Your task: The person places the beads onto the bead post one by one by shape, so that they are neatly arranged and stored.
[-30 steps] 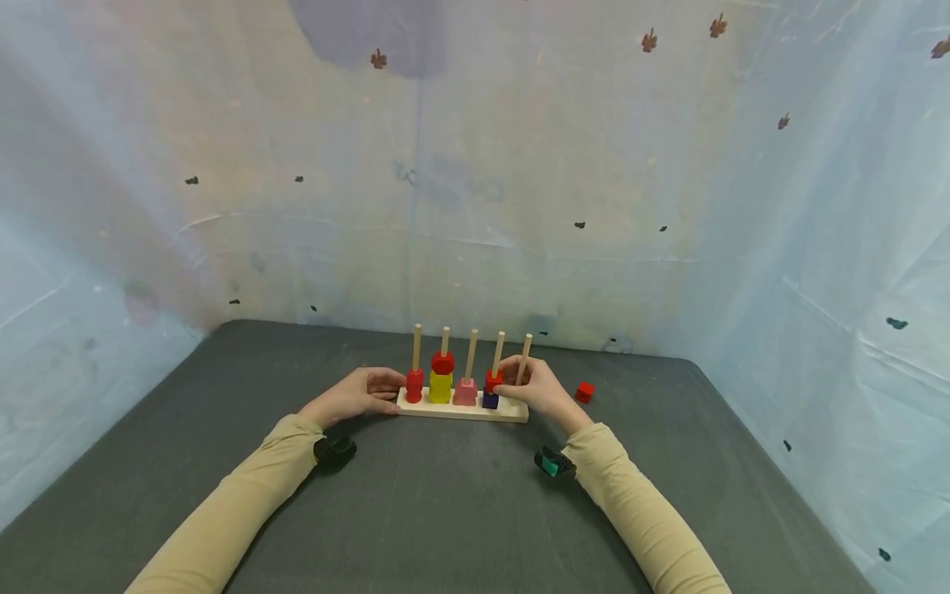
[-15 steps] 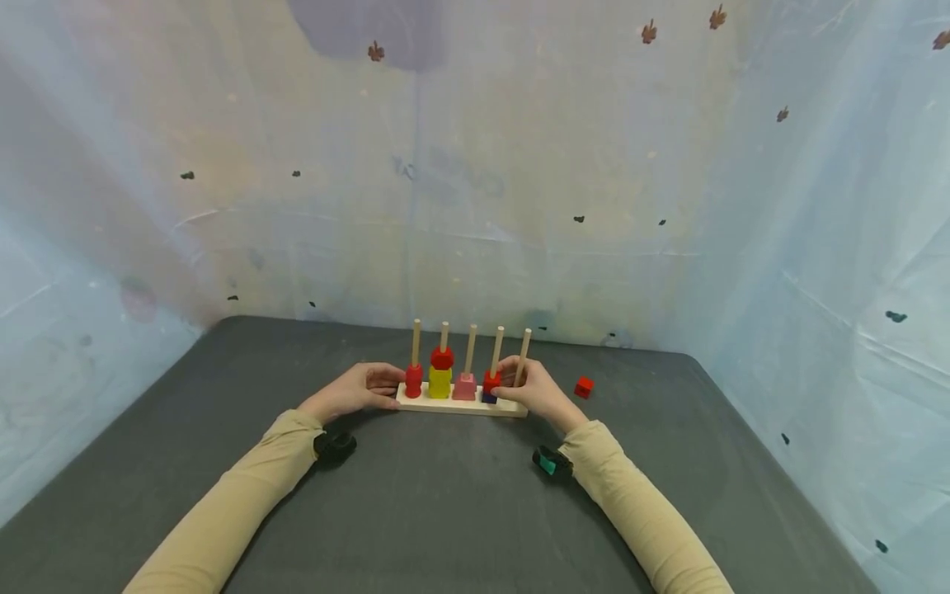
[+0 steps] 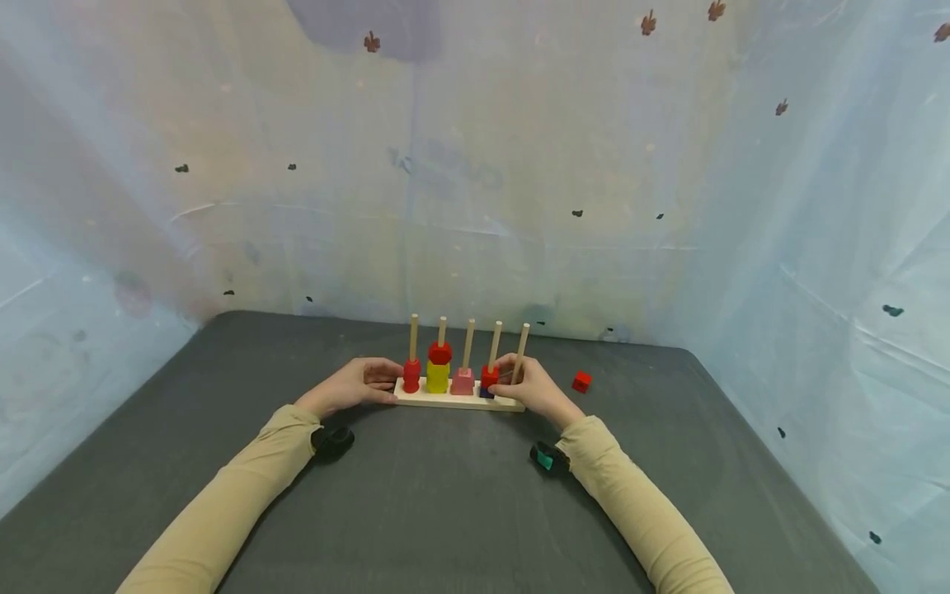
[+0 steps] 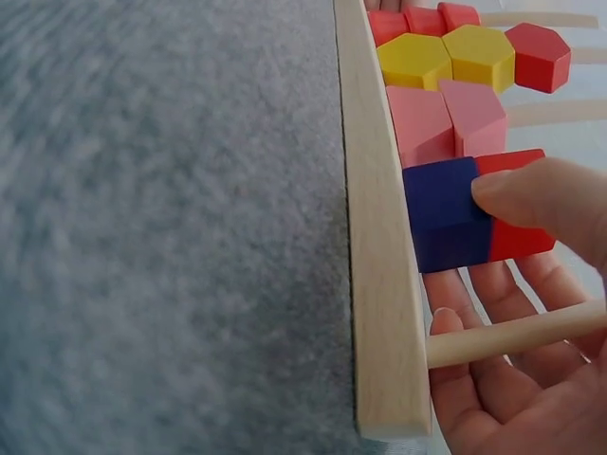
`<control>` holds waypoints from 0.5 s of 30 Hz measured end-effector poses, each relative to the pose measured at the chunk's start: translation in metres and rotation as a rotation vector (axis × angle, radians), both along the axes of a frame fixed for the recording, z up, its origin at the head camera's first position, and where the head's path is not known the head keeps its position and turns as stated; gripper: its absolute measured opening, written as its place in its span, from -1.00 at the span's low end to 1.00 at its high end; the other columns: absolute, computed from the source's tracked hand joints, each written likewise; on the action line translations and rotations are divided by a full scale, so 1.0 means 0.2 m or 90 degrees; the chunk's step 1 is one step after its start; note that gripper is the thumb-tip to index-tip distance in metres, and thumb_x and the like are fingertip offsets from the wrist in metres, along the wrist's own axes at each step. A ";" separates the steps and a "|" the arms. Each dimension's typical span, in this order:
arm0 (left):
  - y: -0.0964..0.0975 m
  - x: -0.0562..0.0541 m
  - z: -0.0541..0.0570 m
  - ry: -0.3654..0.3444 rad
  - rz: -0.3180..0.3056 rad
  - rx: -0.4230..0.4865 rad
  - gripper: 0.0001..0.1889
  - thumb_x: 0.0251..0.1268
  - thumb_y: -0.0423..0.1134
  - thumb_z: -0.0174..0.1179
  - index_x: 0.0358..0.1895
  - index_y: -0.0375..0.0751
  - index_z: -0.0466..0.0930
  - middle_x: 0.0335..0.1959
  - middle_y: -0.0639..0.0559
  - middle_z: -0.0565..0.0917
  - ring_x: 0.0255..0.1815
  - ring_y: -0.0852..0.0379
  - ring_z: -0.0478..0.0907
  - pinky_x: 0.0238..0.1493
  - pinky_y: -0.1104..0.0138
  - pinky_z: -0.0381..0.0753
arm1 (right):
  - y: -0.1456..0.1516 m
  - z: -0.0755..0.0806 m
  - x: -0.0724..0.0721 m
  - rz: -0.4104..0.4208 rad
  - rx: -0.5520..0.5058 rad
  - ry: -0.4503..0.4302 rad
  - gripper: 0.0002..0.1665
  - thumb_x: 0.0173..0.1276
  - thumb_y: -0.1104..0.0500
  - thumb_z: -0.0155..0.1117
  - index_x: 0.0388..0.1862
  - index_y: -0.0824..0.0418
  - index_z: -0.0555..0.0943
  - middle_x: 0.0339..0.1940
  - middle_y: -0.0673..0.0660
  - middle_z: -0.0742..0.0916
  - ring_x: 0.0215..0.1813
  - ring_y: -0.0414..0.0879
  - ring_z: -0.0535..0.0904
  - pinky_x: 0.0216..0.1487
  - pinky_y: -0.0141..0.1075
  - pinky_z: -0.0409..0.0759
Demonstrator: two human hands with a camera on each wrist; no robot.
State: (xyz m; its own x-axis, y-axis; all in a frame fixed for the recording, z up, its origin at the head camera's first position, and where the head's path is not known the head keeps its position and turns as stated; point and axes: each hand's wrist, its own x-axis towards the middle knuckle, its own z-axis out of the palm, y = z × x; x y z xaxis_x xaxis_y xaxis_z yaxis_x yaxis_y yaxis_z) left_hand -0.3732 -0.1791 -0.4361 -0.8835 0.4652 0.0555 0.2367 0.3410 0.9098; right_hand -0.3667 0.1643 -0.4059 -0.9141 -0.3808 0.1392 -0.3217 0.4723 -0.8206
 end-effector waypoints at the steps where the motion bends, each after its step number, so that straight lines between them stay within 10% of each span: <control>1: 0.00 0.00 0.00 -0.002 0.002 0.001 -0.42 0.08 -0.31 0.41 0.20 -0.35 0.46 0.18 -0.26 0.50 0.21 -0.14 0.45 0.19 0.12 0.50 | 0.00 0.00 0.00 0.001 -0.001 -0.003 -0.63 0.23 0.28 0.39 0.01 0.26 0.54 -0.08 0.16 0.66 -0.05 0.01 0.62 0.00 -0.14 0.64; 15: 0.01 0.02 0.02 -0.012 0.004 0.003 -0.42 0.10 -0.37 0.39 0.22 -0.40 0.43 0.21 -0.30 0.47 0.23 -0.17 0.43 0.19 0.14 0.50 | 0.18 0.14 -0.02 0.109 -0.028 -0.029 -0.41 0.27 0.30 0.35 0.27 0.33 0.41 0.18 0.37 0.53 0.19 0.21 0.48 0.16 0.02 0.52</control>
State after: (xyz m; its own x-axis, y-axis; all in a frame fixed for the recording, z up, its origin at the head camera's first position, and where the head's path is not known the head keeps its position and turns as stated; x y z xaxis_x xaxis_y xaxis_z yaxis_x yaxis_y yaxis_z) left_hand -0.3684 -0.1776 -0.4315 -0.8870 0.4600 0.0415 0.2182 0.3382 0.9154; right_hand -0.3703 0.2012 -0.3772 -0.8421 -0.5261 0.1187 -0.3561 0.3772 -0.8549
